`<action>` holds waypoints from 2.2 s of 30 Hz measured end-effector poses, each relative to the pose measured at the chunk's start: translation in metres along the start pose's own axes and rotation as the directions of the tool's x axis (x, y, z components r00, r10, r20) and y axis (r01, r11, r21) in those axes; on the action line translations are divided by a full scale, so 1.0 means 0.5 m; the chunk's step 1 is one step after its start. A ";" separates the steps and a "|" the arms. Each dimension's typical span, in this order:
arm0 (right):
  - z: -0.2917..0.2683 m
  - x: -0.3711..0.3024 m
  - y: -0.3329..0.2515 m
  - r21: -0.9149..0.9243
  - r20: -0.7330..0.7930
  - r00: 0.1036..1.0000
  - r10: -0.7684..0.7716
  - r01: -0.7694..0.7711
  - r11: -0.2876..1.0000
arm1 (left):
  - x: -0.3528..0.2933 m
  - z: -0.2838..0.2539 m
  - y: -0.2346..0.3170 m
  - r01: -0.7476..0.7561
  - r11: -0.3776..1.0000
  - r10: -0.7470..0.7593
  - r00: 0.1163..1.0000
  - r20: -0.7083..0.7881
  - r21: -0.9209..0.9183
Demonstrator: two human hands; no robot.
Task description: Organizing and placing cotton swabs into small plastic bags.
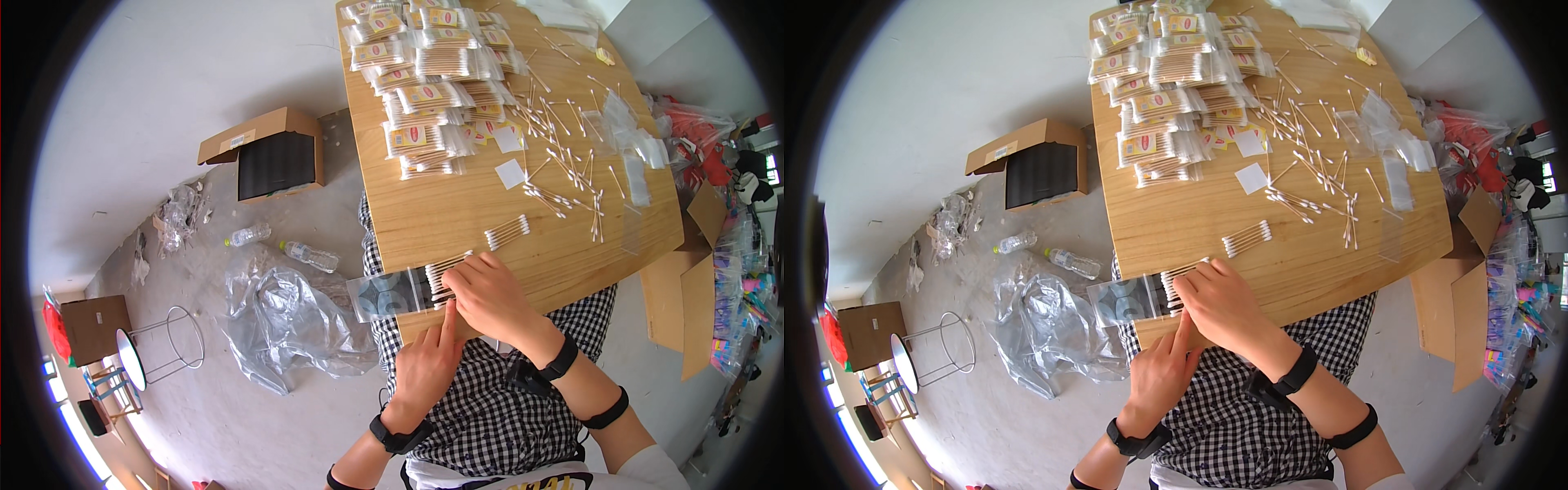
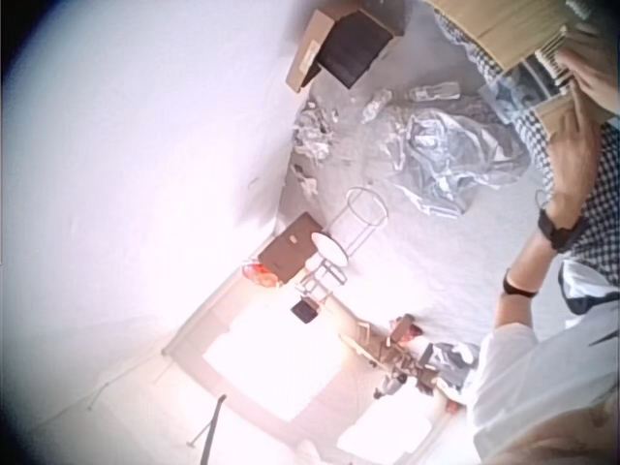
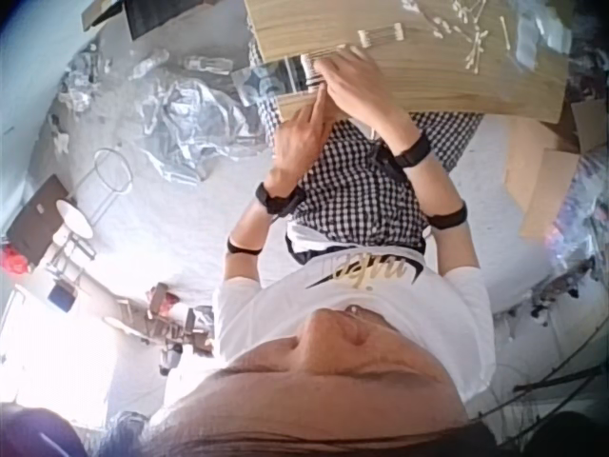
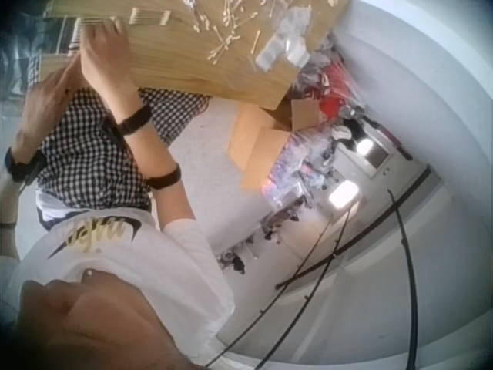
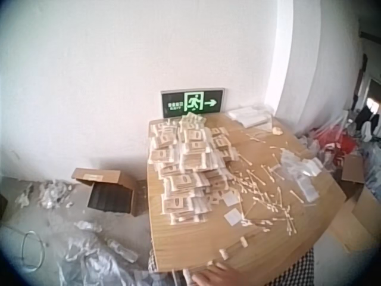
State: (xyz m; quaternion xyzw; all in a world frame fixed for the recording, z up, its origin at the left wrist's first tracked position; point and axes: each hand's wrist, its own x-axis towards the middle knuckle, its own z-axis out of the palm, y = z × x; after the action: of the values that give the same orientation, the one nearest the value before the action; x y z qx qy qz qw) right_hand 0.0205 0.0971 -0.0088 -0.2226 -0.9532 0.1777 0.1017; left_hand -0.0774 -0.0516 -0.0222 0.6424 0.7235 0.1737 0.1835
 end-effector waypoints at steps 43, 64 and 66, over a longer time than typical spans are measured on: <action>-0.161 -0.620 0.264 -0.024 -0.111 0.589 0.800 -0.807 0.591 | 0.241 -0.013 0.070 -0.130 0.992 0.125 0.956 -0.264 -0.001; -0.115 -0.239 0.060 0.307 -0.219 0.922 0.319 -0.246 0.920 | 0.079 0.011 0.075 -0.126 0.991 0.116 0.977 -0.181 -0.047; -0.093 -0.209 0.048 0.326 -0.215 0.952 0.218 -0.140 0.935 | 0.065 -0.004 0.050 -0.045 0.999 0.045 0.974 -0.223 0.004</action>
State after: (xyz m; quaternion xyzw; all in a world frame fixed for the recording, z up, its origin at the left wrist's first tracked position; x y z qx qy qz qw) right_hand 0.1344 0.0829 0.0124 -0.3111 -0.8691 0.3031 0.2366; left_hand -0.0603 -0.0163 -0.0096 0.6351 0.7247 0.2492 0.0972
